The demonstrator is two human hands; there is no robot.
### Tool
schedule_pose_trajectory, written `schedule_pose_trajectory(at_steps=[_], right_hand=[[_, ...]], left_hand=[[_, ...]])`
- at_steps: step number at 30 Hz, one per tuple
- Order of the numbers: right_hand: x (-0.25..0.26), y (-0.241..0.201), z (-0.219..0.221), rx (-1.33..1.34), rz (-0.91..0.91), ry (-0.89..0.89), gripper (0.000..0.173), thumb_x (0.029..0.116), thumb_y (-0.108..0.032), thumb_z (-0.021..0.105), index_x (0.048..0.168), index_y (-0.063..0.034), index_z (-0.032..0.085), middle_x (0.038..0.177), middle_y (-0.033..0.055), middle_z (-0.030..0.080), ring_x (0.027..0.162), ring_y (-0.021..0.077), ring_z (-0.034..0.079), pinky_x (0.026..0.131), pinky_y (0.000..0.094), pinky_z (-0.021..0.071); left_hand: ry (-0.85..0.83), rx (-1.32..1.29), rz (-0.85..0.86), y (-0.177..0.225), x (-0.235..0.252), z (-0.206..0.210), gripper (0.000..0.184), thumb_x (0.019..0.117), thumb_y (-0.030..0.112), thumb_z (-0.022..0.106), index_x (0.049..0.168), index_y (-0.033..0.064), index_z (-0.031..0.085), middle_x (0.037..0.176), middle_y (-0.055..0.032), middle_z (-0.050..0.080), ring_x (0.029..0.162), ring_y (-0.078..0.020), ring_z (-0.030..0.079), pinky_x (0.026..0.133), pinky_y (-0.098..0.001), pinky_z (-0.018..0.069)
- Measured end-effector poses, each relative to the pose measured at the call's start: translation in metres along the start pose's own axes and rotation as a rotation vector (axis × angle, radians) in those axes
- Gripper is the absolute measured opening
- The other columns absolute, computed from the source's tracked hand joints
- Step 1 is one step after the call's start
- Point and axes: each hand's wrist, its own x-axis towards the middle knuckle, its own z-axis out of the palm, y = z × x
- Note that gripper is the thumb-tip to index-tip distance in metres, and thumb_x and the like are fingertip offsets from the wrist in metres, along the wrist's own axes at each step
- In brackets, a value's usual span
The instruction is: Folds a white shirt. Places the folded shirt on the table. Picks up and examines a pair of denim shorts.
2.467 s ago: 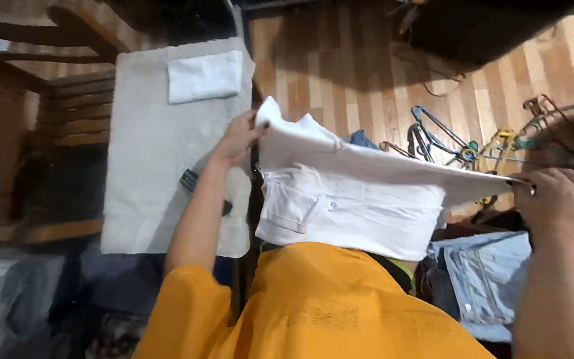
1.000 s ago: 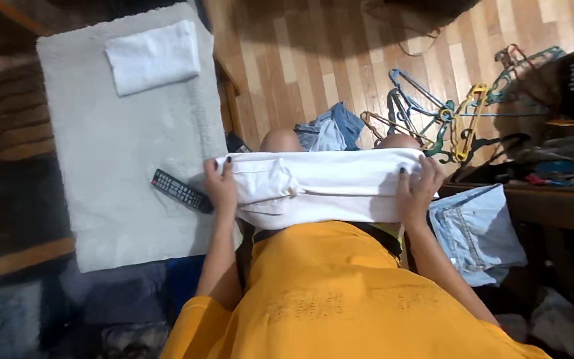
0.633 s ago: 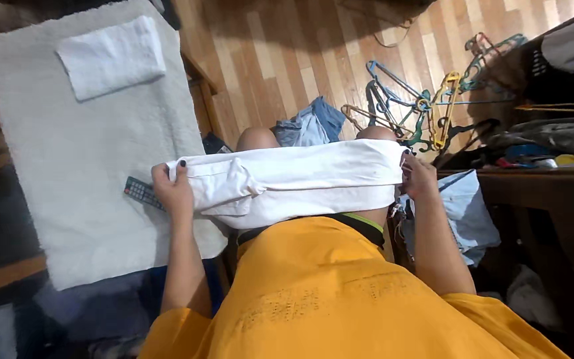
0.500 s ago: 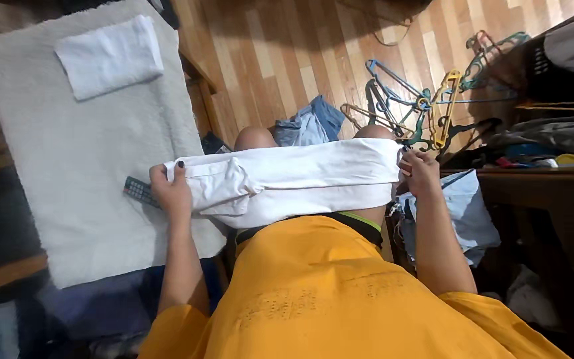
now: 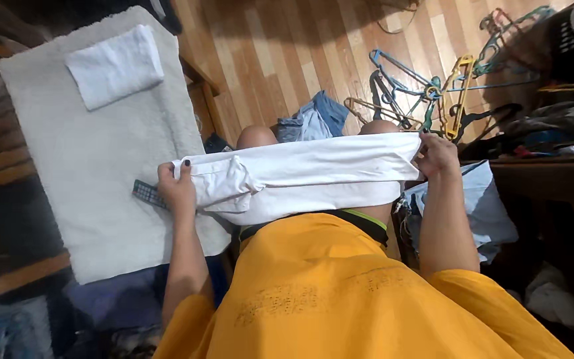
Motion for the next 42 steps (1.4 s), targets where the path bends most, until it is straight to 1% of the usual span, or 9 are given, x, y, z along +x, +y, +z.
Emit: schedule_pose_trajectory(at_steps=[8,13,15,19,24,27,31,36,42], right_hand=[[0.021,-0.009,0.003,-0.171,0.072,0.001,0.050,0.1085,-0.043,0.044,0.136,-0.0019,0.053,0.116,0.0094,0.063,0.102,0.0165,0.063,0.089,0.0385,0.0551],[-0.007,0.022,-0.024,-0.145,0.127,-0.208,0.066,0.1038,-0.067,0.026,0.126,-0.0127,0.055,0.108,0.0012,0.063,0.095,0.0134,0.063,0.084,0.0395,0.0547],[-0.020,0.033,-0.031,-0.147,0.073,-0.215,0.050,0.1073,-0.050,0.040,0.131,-0.0090,0.055,0.114,0.0038,0.063,0.099,0.0154,0.063,0.087,0.0412,0.0542],[-0.042,0.032,-0.031,-0.170,-0.074,-0.163,0.006,0.1023,-0.014,0.060,0.102,-0.0080,0.062,0.085,-0.0026,0.063,0.073,0.0064,0.061,0.071,0.0299,0.0561],[-0.049,0.010,-0.039,-0.209,-0.070,-0.265,0.040,0.0979,0.002,0.058,0.133,-0.0111,0.043,0.109,0.0057,0.061,0.085,0.0150,0.066,0.076,0.0394,0.0586],[-0.046,-0.002,-0.054,-0.147,-0.209,-0.221,0.047,0.0880,0.014,0.059,0.125,-0.0126,0.048,0.107,-0.0001,0.062,0.086,0.0108,0.064,0.077,0.0345,0.0584],[-0.037,0.007,-0.064,-0.259,-0.194,-0.261,0.041,0.0866,0.013,0.062,0.122,-0.0058,0.052,0.104,0.0042,0.062,0.084,0.0125,0.064,0.077,0.0362,0.0585],[-0.024,0.017,-0.030,-0.251,-0.080,-0.247,0.038,0.1086,-0.032,0.048,0.131,-0.0031,0.058,0.123,0.0092,0.063,0.108,0.0166,0.063,0.093,0.0396,0.0534],[-0.006,0.002,0.002,-0.128,-0.069,-0.126,0.020,0.1021,-0.023,0.062,0.115,-0.0081,0.061,0.107,0.0030,0.063,0.095,0.0133,0.062,0.083,0.0385,0.0542]], left_hand=[[-0.031,0.040,-0.001,-0.003,0.005,0.005,0.041,0.1031,0.025,0.062,0.124,-0.0091,0.056,0.111,-0.0271,0.066,0.104,-0.0319,0.066,0.096,-0.0491,0.0502],[-0.032,0.027,0.014,-0.006,0.005,0.004,0.042,0.1028,0.024,0.062,0.124,-0.0120,0.055,0.116,-0.0313,0.065,0.110,-0.0369,0.064,0.100,-0.0525,0.0479],[-0.036,0.035,0.030,-0.007,0.005,0.004,0.044,0.1025,0.024,0.062,0.124,-0.0131,0.056,0.115,-0.0316,0.065,0.109,-0.0374,0.065,0.100,-0.0530,0.0483],[-0.050,0.042,0.039,-0.006,0.009,0.006,0.042,0.1023,0.024,0.063,0.124,-0.0121,0.056,0.114,-0.0303,0.066,0.107,-0.0357,0.065,0.099,-0.0524,0.0486],[-0.068,0.071,0.021,-0.002,0.011,0.009,0.044,0.1031,0.026,0.062,0.126,-0.0114,0.055,0.115,-0.0317,0.065,0.108,-0.0387,0.065,0.099,-0.0546,0.0482],[-0.056,0.056,0.022,-0.003,0.010,0.010,0.043,0.1032,0.026,0.062,0.124,-0.0110,0.056,0.111,-0.0302,0.066,0.104,-0.0367,0.065,0.096,-0.0536,0.0489],[-0.047,0.065,0.000,-0.009,0.010,0.008,0.041,0.1030,0.026,0.063,0.123,-0.0092,0.057,0.110,-0.0289,0.067,0.103,-0.0372,0.066,0.095,-0.0550,0.0490],[-0.065,0.064,-0.029,-0.004,0.009,0.010,0.041,0.1030,0.024,0.063,0.125,-0.0094,0.057,0.112,-0.0297,0.066,0.105,-0.0372,0.065,0.097,-0.0549,0.0485],[-0.081,0.060,0.035,-0.023,0.013,0.005,0.044,0.1032,0.029,0.063,0.123,-0.0089,0.056,0.111,-0.0310,0.066,0.104,-0.0430,0.065,0.094,-0.0618,0.0487]])
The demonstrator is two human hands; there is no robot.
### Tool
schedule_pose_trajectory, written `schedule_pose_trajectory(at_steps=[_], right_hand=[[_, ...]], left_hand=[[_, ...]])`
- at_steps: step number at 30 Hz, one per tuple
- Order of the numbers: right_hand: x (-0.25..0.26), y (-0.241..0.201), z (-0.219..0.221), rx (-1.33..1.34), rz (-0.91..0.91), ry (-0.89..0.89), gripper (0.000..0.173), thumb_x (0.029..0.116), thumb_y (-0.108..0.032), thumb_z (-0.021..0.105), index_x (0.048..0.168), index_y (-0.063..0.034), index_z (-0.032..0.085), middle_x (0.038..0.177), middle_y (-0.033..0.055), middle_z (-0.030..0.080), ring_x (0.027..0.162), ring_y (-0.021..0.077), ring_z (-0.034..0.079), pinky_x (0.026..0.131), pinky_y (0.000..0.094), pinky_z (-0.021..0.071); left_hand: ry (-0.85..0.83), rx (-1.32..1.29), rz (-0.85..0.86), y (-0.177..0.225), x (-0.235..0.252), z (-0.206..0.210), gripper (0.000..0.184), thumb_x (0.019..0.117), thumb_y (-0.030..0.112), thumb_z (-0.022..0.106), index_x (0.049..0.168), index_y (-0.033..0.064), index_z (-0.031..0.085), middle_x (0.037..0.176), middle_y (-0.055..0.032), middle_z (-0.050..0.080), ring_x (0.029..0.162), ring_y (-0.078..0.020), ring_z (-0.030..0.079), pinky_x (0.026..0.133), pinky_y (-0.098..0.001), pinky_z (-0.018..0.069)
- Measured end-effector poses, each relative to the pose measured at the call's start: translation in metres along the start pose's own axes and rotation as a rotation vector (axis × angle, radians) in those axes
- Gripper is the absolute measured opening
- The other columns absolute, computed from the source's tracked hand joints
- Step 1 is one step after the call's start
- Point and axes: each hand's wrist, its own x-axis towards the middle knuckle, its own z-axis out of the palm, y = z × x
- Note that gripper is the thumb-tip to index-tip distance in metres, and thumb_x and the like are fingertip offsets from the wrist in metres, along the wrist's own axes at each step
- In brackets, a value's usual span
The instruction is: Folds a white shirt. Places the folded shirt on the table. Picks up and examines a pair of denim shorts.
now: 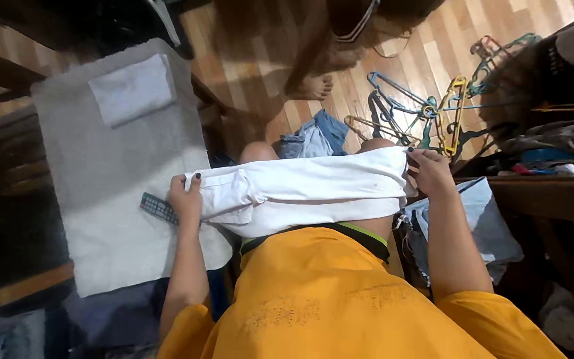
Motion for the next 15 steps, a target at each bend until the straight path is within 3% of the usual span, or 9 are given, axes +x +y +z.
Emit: schedule_pose_trajectory(at_steps=[2,3,6,10,11,13,15], right_hand=[[0.005,-0.001,-0.001,-0.018,0.009,-0.009,0.034,0.1001,-0.025,0.066,0.130,-0.0100,0.057,0.116,0.0056,0.062,0.098,0.0168,0.061,0.084,0.0425,0.0536],[0.006,0.000,-0.001,-0.037,-0.014,0.001,0.037,0.0982,-0.020,0.069,0.131,-0.0080,0.057,0.118,0.0078,0.063,0.097,0.0177,0.063,0.084,0.0427,0.0551],[0.001,-0.005,0.004,-0.055,-0.126,0.102,0.027,0.0905,-0.001,0.072,0.116,0.0000,0.064,0.103,0.0093,0.066,0.085,0.0151,0.064,0.078,0.0359,0.0570],[-0.005,-0.010,0.004,-0.040,-0.187,0.171,0.026,0.0870,0.007,0.070,0.112,0.0016,0.064,0.100,0.0070,0.066,0.080,0.0116,0.063,0.074,0.0325,0.0568],[-0.004,-0.012,0.004,-0.014,-0.188,0.196,0.026,0.0870,0.006,0.070,0.112,0.0012,0.064,0.100,0.0065,0.066,0.081,0.0115,0.063,0.074,0.0321,0.0562],[0.000,-0.017,0.006,0.054,-0.174,0.286,0.027,0.0866,0.005,0.072,0.111,-0.0008,0.062,0.098,0.0045,0.064,0.080,0.0111,0.062,0.074,0.0317,0.0561],[0.007,-0.017,0.010,0.086,-0.150,0.334,0.033,0.0872,0.002,0.073,0.117,-0.0029,0.059,0.100,0.0045,0.062,0.081,0.0119,0.060,0.074,0.0329,0.0551]], left_hand=[[-0.026,-0.009,0.002,-0.011,0.001,-0.001,0.049,0.1036,0.035,0.061,0.127,-0.0082,0.056,0.115,-0.0318,0.065,0.108,-0.0451,0.064,0.095,-0.0647,0.0479],[-0.030,-0.014,-0.016,-0.016,0.001,-0.001,0.051,0.1032,0.038,0.061,0.128,-0.0068,0.056,0.116,-0.0311,0.065,0.108,-0.0451,0.065,0.095,-0.0657,0.0477],[-0.058,-0.057,-0.077,-0.034,0.002,-0.001,0.054,0.1016,0.045,0.062,0.129,-0.0012,0.060,0.114,-0.0266,0.068,0.104,-0.0406,0.067,0.093,-0.0646,0.0497],[-0.135,-0.142,-0.141,-0.041,-0.008,-0.007,0.049,0.1022,0.047,0.059,0.120,0.0016,0.065,0.102,-0.0186,0.069,0.089,-0.0290,0.066,0.083,-0.0568,0.0528],[-0.156,-0.121,-0.130,-0.045,-0.008,-0.010,0.047,0.1027,0.045,0.059,0.122,0.0024,0.065,0.105,-0.0196,0.069,0.092,-0.0310,0.067,0.085,-0.0586,0.0529],[-0.202,-0.046,-0.085,-0.044,-0.010,-0.016,0.051,0.1047,0.042,0.056,0.132,-0.0006,0.058,0.115,-0.0286,0.066,0.103,-0.0439,0.066,0.090,-0.0683,0.0495],[-0.213,-0.015,-0.042,-0.037,-0.013,-0.019,0.051,0.1062,0.042,0.053,0.134,-0.0011,0.054,0.114,-0.0299,0.065,0.100,-0.0438,0.066,0.087,-0.0664,0.0507]])
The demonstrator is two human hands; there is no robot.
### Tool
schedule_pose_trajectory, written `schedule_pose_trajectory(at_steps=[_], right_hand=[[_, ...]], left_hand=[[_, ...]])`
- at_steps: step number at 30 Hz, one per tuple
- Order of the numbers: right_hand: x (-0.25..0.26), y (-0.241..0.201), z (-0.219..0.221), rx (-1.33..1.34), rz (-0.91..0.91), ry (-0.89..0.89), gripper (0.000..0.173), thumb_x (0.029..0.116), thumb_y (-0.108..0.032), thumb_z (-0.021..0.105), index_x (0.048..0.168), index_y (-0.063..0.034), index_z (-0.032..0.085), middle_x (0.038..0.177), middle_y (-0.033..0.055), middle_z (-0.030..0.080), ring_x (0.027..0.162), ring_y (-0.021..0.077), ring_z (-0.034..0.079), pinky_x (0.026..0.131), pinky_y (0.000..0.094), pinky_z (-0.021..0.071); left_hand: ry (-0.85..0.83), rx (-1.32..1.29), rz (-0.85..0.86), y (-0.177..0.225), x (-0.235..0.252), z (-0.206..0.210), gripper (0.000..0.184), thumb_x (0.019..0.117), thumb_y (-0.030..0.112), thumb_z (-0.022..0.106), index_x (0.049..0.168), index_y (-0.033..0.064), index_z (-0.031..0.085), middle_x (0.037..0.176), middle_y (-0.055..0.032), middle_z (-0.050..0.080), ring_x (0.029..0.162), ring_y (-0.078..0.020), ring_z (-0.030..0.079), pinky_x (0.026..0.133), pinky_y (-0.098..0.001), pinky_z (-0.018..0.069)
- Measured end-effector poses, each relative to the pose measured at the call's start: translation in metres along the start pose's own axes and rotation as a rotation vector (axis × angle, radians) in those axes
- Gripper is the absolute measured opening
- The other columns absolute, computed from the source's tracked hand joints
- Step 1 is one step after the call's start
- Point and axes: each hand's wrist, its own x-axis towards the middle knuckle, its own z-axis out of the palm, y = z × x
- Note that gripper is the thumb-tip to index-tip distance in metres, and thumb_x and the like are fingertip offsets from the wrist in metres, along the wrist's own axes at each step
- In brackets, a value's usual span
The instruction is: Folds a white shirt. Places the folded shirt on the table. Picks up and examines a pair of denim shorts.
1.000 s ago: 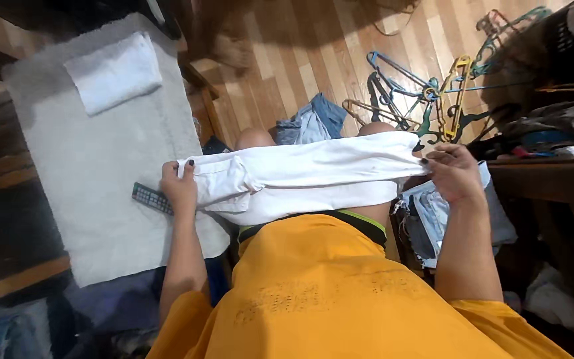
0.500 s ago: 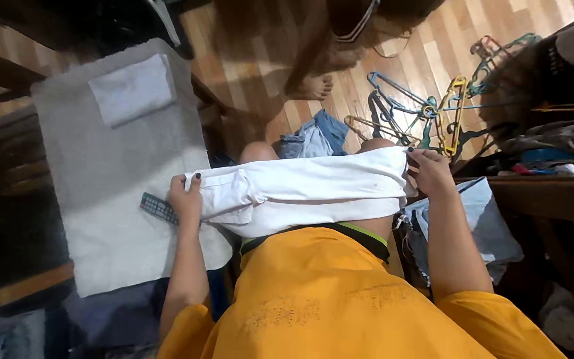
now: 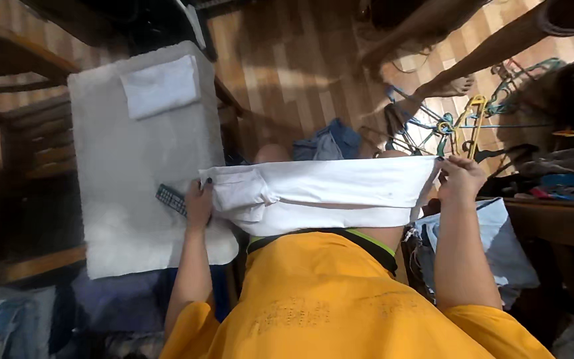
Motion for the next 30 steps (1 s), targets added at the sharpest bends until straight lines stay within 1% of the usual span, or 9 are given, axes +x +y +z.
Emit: schedule_pose_trajectory(at_steps=[5,8,12,17,19,21,23,27,30], right_hand=[[-0.008,0.039,-0.002,-0.251,0.091,-0.311,0.062,0.1040,-0.040,0.058,0.156,-0.0169,0.032,0.128,0.0127,0.060,0.093,0.0182,0.064,0.079,0.0411,0.0552],[-0.021,0.051,-0.020,-0.327,0.107,-0.435,0.051,0.1073,-0.038,0.050,0.144,-0.0025,0.049,0.123,0.0156,0.064,0.102,0.0191,0.067,0.089,0.0423,0.0571],[-0.026,0.048,-0.043,-0.140,0.075,-0.515,0.011,0.1042,-0.012,0.054,0.109,-0.0062,0.061,0.087,-0.0035,0.071,0.076,0.0050,0.070,0.072,0.0276,0.0617],[0.002,0.013,-0.074,-0.054,0.033,-0.493,0.014,0.1077,-0.013,0.040,0.113,-0.0116,0.053,0.089,-0.0070,0.067,0.061,0.0025,0.059,0.058,0.0214,0.0544],[0.006,0.002,-0.076,-0.138,0.099,-0.534,0.025,0.1100,-0.020,0.035,0.126,-0.0068,0.048,0.109,0.0021,0.070,0.082,0.0128,0.071,0.075,0.0319,0.0619],[0.000,0.006,-0.061,-0.284,0.184,-0.634,0.047,0.1113,-0.030,0.028,0.151,-0.0044,0.034,0.135,0.0121,0.060,0.111,0.0221,0.066,0.093,0.0417,0.0562],[-0.015,0.021,-0.031,-0.337,0.289,-0.699,0.053,0.1124,-0.037,0.025,0.158,-0.0096,0.029,0.145,0.0150,0.054,0.126,0.0273,0.059,0.101,0.0490,0.0511],[-0.029,0.056,0.002,-0.262,0.264,-0.705,0.047,0.1120,-0.037,0.032,0.149,-0.0090,0.040,0.122,0.0083,0.064,0.106,0.0153,0.066,0.090,0.0386,0.0577],[-0.025,0.053,0.000,-0.092,0.229,-0.672,0.026,0.1111,-0.027,0.040,0.124,-0.0086,0.052,0.100,0.0031,0.069,0.089,0.0134,0.071,0.081,0.0375,0.0614]], left_hand=[[0.060,-0.003,-0.075,0.048,-0.011,0.007,0.048,0.1103,0.030,0.046,0.143,-0.0041,0.046,0.129,-0.0351,0.059,0.121,-0.0501,0.059,0.101,-0.0682,0.0437],[0.114,0.025,-0.009,0.048,-0.011,0.009,0.045,0.1103,0.026,0.045,0.141,-0.0063,0.048,0.120,-0.0357,0.063,0.114,-0.0500,0.062,0.098,-0.0677,0.0459],[0.068,0.020,0.012,0.054,-0.011,0.005,0.045,0.1102,0.025,0.044,0.144,-0.0060,0.048,0.127,-0.0349,0.061,0.120,-0.0496,0.060,0.103,-0.0680,0.0433],[0.059,-0.064,0.051,0.056,0.003,0.016,0.042,0.1103,0.025,0.043,0.139,-0.0040,0.051,0.125,-0.0298,0.063,0.118,-0.0426,0.063,0.102,-0.0631,0.0453],[0.039,-0.113,0.015,0.057,0.006,0.021,0.042,0.1108,0.026,0.042,0.139,-0.0041,0.051,0.126,-0.0296,0.063,0.119,-0.0411,0.062,0.103,-0.0615,0.0451],[0.012,-0.224,-0.055,0.057,0.006,0.026,0.045,0.1110,0.028,0.042,0.142,-0.0035,0.050,0.130,-0.0298,0.061,0.122,-0.0386,0.061,0.106,-0.0582,0.0445],[-0.074,-0.389,-0.170,0.052,0.001,0.026,0.051,0.1104,0.034,0.043,0.149,0.0008,0.045,0.142,-0.0256,0.055,0.131,-0.0328,0.055,0.111,-0.0534,0.0422],[-0.305,-0.392,-0.264,0.050,-0.019,0.020,0.049,0.1066,0.018,0.053,0.149,-0.0016,0.041,0.138,-0.0266,0.056,0.125,-0.0345,0.058,0.106,-0.0532,0.0475],[-0.187,-0.177,-0.077,0.050,-0.026,0.012,0.050,0.1071,0.016,0.052,0.151,-0.0034,0.039,0.140,-0.0292,0.055,0.130,-0.0398,0.057,0.110,-0.0587,0.0430]])
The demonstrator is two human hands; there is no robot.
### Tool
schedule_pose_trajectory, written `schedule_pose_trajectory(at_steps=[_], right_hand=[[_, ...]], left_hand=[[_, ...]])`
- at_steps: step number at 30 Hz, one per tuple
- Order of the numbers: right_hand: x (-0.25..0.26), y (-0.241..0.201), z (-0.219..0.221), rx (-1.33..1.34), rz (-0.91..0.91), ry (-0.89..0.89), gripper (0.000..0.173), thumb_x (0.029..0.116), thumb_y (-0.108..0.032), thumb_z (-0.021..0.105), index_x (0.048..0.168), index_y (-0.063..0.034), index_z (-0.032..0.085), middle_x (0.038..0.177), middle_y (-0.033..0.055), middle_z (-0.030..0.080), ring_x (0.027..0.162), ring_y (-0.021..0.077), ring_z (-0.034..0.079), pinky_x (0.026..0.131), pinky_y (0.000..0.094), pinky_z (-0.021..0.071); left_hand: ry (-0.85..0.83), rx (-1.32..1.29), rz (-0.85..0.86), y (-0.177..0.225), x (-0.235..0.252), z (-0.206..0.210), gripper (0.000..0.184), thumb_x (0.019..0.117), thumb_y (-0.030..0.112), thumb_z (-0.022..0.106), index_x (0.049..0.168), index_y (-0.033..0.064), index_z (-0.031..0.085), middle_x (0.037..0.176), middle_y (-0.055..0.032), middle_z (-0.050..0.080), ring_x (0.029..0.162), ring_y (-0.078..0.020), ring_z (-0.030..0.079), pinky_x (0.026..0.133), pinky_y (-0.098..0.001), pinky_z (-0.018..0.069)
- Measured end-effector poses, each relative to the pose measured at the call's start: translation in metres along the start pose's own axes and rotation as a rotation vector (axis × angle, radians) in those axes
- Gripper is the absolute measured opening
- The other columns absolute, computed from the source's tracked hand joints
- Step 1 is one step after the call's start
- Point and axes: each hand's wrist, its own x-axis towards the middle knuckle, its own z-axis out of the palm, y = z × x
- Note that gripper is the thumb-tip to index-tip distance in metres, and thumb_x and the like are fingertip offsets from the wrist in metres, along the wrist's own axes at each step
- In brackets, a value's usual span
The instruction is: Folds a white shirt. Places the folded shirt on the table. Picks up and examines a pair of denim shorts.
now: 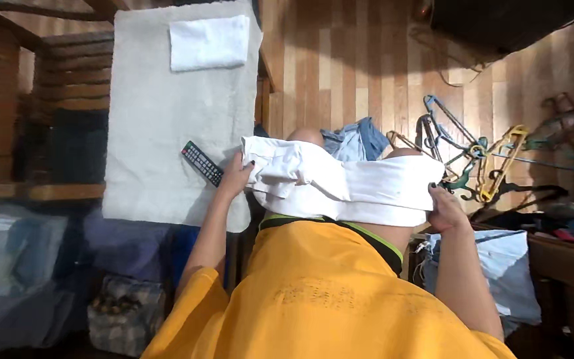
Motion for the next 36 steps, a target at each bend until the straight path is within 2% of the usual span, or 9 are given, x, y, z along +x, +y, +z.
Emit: schedule_pose_trajectory(at_steps=[7,12,15,17,20,24,30,33,36], right_hand=[[-0.047,-0.086,-0.050,-0.222,-0.348,0.269,0.024,0.1059,-0.007,0.048,0.126,0.0058,0.052,0.099,-0.0035,0.064,0.086,-0.0039,0.064,0.082,0.0181,0.0558],[-0.059,-0.121,-0.130,-0.260,-0.451,0.406,0.019,0.1036,-0.012,0.052,0.118,-0.0020,0.060,0.094,-0.0122,0.068,0.085,-0.0071,0.065,0.084,0.0159,0.0558],[-0.056,-0.131,-0.162,-0.241,-0.499,0.306,0.033,0.1058,-0.020,0.050,0.135,-0.0052,0.057,0.110,-0.0091,0.070,0.098,-0.0025,0.067,0.092,0.0206,0.0557],[-0.065,-0.147,-0.131,-0.254,-0.599,0.191,0.040,0.1057,-0.018,0.050,0.143,-0.0054,0.053,0.117,-0.0091,0.070,0.102,-0.0026,0.066,0.093,0.0189,0.0554],[-0.114,-0.175,0.003,-0.272,-0.697,0.112,0.040,0.1009,-0.006,0.046,0.141,-0.0047,0.050,0.121,-0.0133,0.068,0.105,-0.0054,0.064,0.096,0.0167,0.0529],[-0.134,-0.169,0.107,-0.113,-0.633,-0.346,0.048,0.1077,-0.033,0.047,0.154,-0.0262,0.038,0.108,-0.0108,0.068,0.086,0.0062,0.070,0.074,0.0266,0.0625],[-0.087,-0.114,0.126,-0.675,-0.918,-0.090,0.053,0.1091,-0.027,0.042,0.154,0.0002,0.036,0.154,0.0138,0.047,0.139,0.0214,0.049,0.114,0.0412,0.0439],[-0.045,-0.043,0.127,-1.059,-0.801,-0.011,0.055,0.1061,-0.035,0.046,0.157,-0.0167,0.042,0.167,0.0189,0.026,0.154,0.0404,0.024,0.121,0.0640,0.0257],[-0.020,-0.008,0.117,-0.988,-0.712,-0.002,0.055,0.1049,-0.050,0.041,0.157,-0.0295,0.044,0.169,0.0120,0.022,0.155,0.0355,0.022,0.120,0.0649,0.0241]], left_hand=[[0.185,-0.041,0.243,0.018,-0.003,-0.005,0.046,0.1081,0.017,0.048,0.150,-0.0004,0.039,0.132,-0.0270,0.062,0.118,-0.0348,0.065,0.102,-0.0534,0.0509],[0.037,-0.110,0.232,0.040,0.010,0.051,0.051,0.1058,0.017,0.054,0.151,0.0007,0.037,0.129,-0.0258,0.063,0.114,-0.0338,0.066,0.099,-0.0518,0.0537],[-0.017,0.039,0.164,0.050,0.015,0.072,0.064,0.1058,0.023,0.055,0.159,0.0053,0.026,0.130,-0.0254,0.063,0.115,-0.0373,0.066,0.098,-0.0548,0.0529],[0.040,0.035,0.254,0.057,0.010,0.072,0.066,0.1045,0.024,0.056,0.159,0.0019,0.027,0.146,-0.0275,0.049,0.129,-0.0381,0.056,0.106,-0.0526,0.0490],[-0.024,-0.421,0.230,0.085,-0.011,0.074,0.038,0.1099,0.017,0.040,0.141,-0.0018,0.050,0.126,-0.0154,0.066,0.108,-0.0205,0.068,0.089,-0.0380,0.0584],[-0.560,-0.746,-0.148,0.113,-0.016,0.097,0.083,0.1066,0.059,0.002,0.136,0.0027,0.056,0.109,-0.0114,0.074,0.097,-0.0204,0.073,0.086,-0.0392,0.0596],[-0.376,-0.396,0.022,0.097,-0.019,0.125,0.042,0.1050,0.026,0.058,0.131,-0.0068,0.057,0.121,-0.0227,0.066,0.113,-0.0273,0.065,0.102,-0.0478,0.0512],[-0.383,-0.436,0.020,0.089,-0.020,0.128,0.038,0.1056,0.017,0.057,0.136,-0.0063,0.054,0.125,-0.0219,0.065,0.115,-0.0243,0.065,0.104,-0.0438,0.0510],[-0.417,-0.478,0.032,0.087,-0.020,0.129,0.038,0.1066,0.016,0.054,0.138,-0.0051,0.053,0.127,-0.0201,0.065,0.115,-0.0211,0.065,0.103,-0.0408,0.0515]])
